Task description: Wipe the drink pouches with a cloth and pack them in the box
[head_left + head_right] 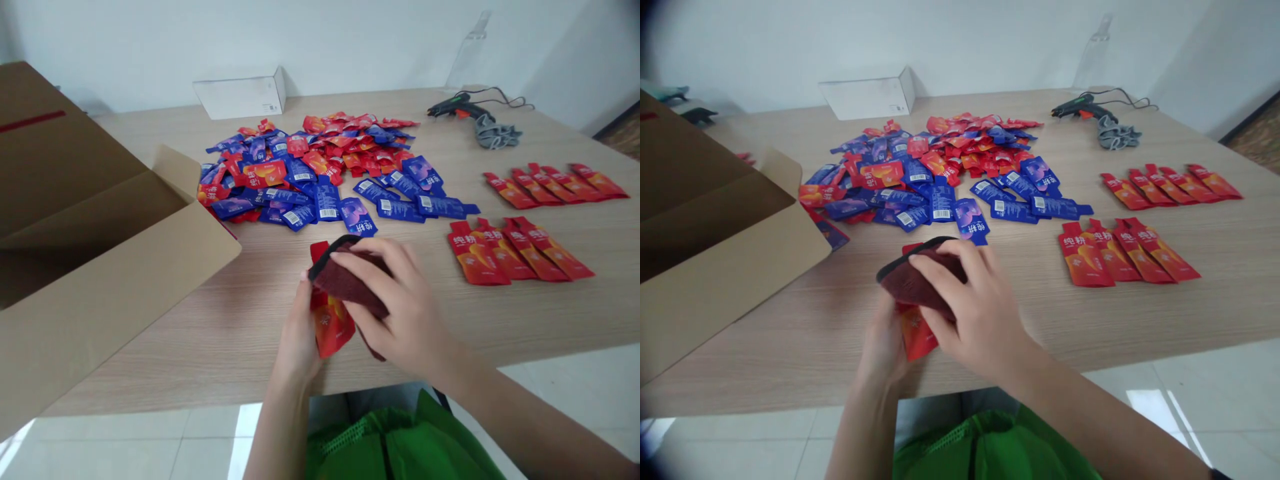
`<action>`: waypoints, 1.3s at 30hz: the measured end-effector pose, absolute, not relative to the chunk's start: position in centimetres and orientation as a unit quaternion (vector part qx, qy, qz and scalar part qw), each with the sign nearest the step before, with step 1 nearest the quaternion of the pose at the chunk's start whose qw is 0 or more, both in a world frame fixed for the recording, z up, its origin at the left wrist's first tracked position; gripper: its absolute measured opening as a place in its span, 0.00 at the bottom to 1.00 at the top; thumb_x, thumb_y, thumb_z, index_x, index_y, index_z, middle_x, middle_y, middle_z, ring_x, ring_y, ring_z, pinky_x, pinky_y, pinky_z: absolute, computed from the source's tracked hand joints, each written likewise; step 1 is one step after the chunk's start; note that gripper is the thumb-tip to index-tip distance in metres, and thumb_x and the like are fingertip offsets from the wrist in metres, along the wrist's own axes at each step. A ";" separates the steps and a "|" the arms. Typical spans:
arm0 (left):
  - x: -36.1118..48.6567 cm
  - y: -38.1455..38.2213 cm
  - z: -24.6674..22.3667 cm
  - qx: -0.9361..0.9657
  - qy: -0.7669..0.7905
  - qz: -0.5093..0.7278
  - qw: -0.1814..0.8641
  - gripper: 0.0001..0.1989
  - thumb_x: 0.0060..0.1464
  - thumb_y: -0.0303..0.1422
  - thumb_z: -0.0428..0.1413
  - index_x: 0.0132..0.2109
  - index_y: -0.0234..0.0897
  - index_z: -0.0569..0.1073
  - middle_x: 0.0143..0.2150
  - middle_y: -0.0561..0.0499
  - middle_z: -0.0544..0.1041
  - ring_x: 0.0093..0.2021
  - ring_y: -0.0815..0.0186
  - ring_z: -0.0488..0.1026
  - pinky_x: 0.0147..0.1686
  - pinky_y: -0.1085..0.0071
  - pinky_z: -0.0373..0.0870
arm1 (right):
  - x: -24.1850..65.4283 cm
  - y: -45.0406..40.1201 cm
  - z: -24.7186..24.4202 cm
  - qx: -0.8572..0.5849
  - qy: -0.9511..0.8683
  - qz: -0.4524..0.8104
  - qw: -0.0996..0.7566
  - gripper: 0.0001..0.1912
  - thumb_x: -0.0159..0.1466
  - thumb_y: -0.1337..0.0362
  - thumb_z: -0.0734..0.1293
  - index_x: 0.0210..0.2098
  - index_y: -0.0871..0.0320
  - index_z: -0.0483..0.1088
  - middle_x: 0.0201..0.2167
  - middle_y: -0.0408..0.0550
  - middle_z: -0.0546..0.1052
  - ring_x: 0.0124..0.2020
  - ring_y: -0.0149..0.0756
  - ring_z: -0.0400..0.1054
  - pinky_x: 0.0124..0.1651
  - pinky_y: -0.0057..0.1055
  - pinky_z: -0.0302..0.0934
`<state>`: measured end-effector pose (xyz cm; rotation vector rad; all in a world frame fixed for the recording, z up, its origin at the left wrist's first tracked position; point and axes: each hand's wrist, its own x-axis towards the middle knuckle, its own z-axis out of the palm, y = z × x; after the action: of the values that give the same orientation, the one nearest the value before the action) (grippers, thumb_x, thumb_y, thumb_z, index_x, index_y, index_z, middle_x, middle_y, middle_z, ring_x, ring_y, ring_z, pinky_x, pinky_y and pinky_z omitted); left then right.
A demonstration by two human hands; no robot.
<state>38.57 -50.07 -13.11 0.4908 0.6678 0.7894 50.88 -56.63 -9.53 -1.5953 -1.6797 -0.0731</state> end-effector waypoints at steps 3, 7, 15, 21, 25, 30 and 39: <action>39.1 -49.6 -12.6 0.215 0.284 0.398 0.845 0.16 0.60 0.40 0.57 0.47 0.34 0.80 0.39 0.46 0.83 0.48 0.58 0.79 0.53 0.66 0.72 | 49.5 -56.0 -10.3 -0.600 -0.713 0.008 0.364 0.22 0.67 0.67 0.63 0.60 0.61 0.69 0.57 0.58 0.68 0.53 0.49 0.60 0.56 0.49 0.61; 38.7 -48.4 -11.7 0.209 0.269 0.354 0.871 0.29 0.63 0.52 0.47 0.54 0.33 0.76 0.48 0.41 0.82 0.57 0.52 0.74 0.58 0.58 0.70 | 49.0 -57.0 -11.8 -0.588 -0.740 0.044 0.324 0.22 0.65 0.70 0.63 0.59 0.60 0.70 0.55 0.58 0.70 0.48 0.48 0.61 0.51 0.48 0.64; 39.1 -48.7 -11.4 0.209 0.299 0.348 0.864 0.24 0.65 0.46 0.47 0.49 0.31 0.79 0.44 0.42 0.83 0.56 0.54 0.76 0.55 0.62 0.72 | 51.3 -57.1 -9.1 -0.554 -0.704 0.072 0.438 0.19 0.62 0.75 0.63 0.51 0.58 0.71 0.51 0.50 0.76 0.49 0.42 0.65 0.53 0.43 0.63; 39.3 -48.3 -11.4 0.145 0.258 0.373 0.879 0.23 0.66 0.41 0.46 0.58 0.31 0.73 0.43 0.44 0.82 0.53 0.59 0.77 0.58 0.65 0.68 | 50.0 -54.8 -10.3 -0.517 -0.728 0.073 0.445 0.17 0.63 0.74 0.64 0.52 0.60 0.71 0.54 0.50 0.76 0.50 0.42 0.63 0.54 0.43 0.61; 38.6 -47.5 -10.8 0.156 0.248 0.312 0.904 0.30 0.68 0.47 0.40 0.66 0.32 0.66 0.57 0.40 0.78 0.60 0.54 0.72 0.63 0.58 0.65 | 49.1 -57.3 -11.3 -0.502 -0.750 0.134 0.409 0.15 0.62 0.75 0.63 0.47 0.60 0.72 0.51 0.48 0.77 0.46 0.39 0.64 0.50 0.39 0.62; 38.8 -47.7 -10.7 0.168 0.279 0.366 0.872 0.25 0.69 0.42 0.40 0.66 0.38 0.64 0.59 0.45 0.76 0.63 0.54 0.70 0.62 0.53 0.66 | 50.3 -58.6 -10.0 -0.495 -0.731 0.188 0.431 0.16 0.59 0.77 0.64 0.45 0.58 0.72 0.45 0.44 0.79 0.45 0.37 0.65 0.50 0.36 0.63; 39.1 -47.9 -11.7 0.165 0.231 0.336 0.898 0.28 0.65 0.48 0.46 0.60 0.31 0.72 0.49 0.42 0.81 0.57 0.55 0.74 0.59 0.61 0.69 | 50.0 -54.9 -9.8 -0.513 -0.747 0.086 0.415 0.15 0.64 0.74 0.63 0.50 0.59 0.71 0.52 0.48 0.77 0.47 0.41 0.63 0.52 0.42 0.63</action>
<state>39.10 -47.92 -11.68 0.3417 0.4792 0.6954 49.95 -54.93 -9.79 -1.2884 -1.8768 0.2166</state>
